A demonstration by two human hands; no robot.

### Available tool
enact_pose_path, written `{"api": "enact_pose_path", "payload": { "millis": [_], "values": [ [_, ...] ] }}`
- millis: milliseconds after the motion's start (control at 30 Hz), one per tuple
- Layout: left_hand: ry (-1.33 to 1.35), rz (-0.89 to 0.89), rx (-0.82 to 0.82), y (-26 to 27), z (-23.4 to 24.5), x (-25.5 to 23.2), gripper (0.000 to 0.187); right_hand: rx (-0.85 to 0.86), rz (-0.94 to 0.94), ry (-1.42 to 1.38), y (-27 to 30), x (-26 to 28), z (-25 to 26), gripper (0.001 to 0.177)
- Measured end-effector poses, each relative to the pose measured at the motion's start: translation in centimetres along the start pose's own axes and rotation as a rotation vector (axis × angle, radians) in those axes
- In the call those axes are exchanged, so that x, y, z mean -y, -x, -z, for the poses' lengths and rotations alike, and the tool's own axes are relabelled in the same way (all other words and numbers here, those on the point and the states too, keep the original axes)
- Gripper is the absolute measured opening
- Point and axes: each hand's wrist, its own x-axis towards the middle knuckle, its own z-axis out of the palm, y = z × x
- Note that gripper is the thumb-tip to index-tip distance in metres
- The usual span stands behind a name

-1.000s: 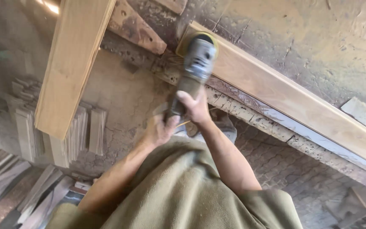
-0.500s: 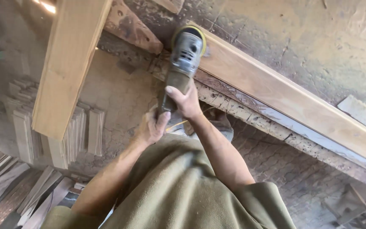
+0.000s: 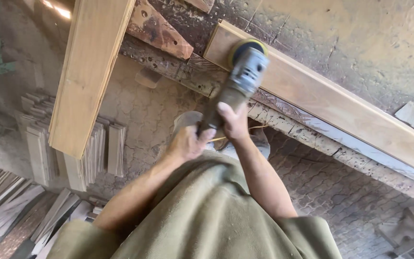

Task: Applying glue to imperfections in a wood plank and then sanding the surface smooth with a power sander.

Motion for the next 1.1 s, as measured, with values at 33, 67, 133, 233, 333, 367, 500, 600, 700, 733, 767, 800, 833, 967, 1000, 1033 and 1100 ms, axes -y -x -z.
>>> {"api": "enact_pose_path", "payload": {
  "millis": [33, 67, 133, 233, 333, 367, 500, 600, 700, 733, 767, 800, 833, 967, 1000, 1033, 1100],
  "values": [
    [0.01, 0.061, -0.076, 0.1, 0.5, 0.7, 0.065, 0.056, 0.028, -0.035, -0.5, -0.6, -1.2, 0.039],
    [0.009, 0.061, -0.076, 0.4, 1.4, 1.1, 0.065, 0.055, 0.028, -0.036, -0.8, -1.1, -2.3, 0.039],
    [0.017, 0.025, -0.169, 1.0, 3.1, 1.9, 0.059, 0.095, 0.004, -0.051, -1.7, -2.1, -4.5, 0.049],
    [0.151, 0.025, -0.185, 1.7, 4.6, 1.5, 0.054, 0.094, -0.014, -0.011, -2.3, -2.7, -4.5, 0.053],
    [0.098, 0.012, -0.104, 2.3, 4.5, -3.6, 0.059, 0.032, -0.062, 0.028, -1.1, -1.7, -2.1, 0.043],
    [0.112, 0.016, -0.104, 2.0, 3.2, -4.1, 0.059, 0.037, -0.067, 0.04, -0.3, -1.5, 0.0, 0.043],
    [0.121, -0.074, 0.081, 1.7, 1.4, -6.2, 0.078, -0.095, -0.147, 0.118, 2.5, -2.6, 7.0, 0.036],
    [0.076, -0.052, 0.026, 1.9, -0.5, -3.1, 0.077, -0.076, -0.187, 0.147, 2.1, -1.6, 5.0, 0.037],
    [0.156, -0.074, -0.13, 1.4, 0.9, -0.5, 0.057, 0.014, -0.145, 0.127, -0.5, -1.3, 0.1, 0.037],
    [0.195, -0.085, -0.224, 1.2, 1.8, -0.1, 0.043, 0.081, -0.088, 0.079, -1.6, -1.7, -1.0, 0.038],
    [0.192, -0.097, -0.196, 1.5, 1.7, 0.4, 0.043, 0.051, -0.083, 0.085, -1.8, -2.3, -1.4, 0.038],
    [0.209, -0.02, -0.209, 1.6, 1.5, 0.8, 0.045, 0.07, -0.056, 0.071, -2.0, -2.9, -1.6, 0.042],
    [0.222, 0.062, -0.242, 1.8, 1.7, 1.3, 0.05, 0.108, -0.029, 0.049, -2.6, -3.5, -2.3, 0.047],
    [0.21, 0.117, -0.198, 1.9, -3.3, -0.3, 0.05, 0.116, -0.044, 0.009, 0.2, -0.8, 3.3, 0.05],
    [0.266, 0.042, -0.06, 1.8, -5.2, -1.0, 0.056, 0.075, -0.036, 0.035, 1.1, -0.2, 5.5, 0.046],
    [0.316, -0.037, 0.072, 1.7, -6.8, -1.7, 0.064, 0.038, -0.023, 0.055, 1.9, 0.4, 7.5, 0.043],
    [0.063, -0.034, -0.016, 1.6, -13.6, -4.5, 0.069, -0.01, -0.041, 0.071, 4.4, 1.6, 13.0, 0.041]
  ]
}}
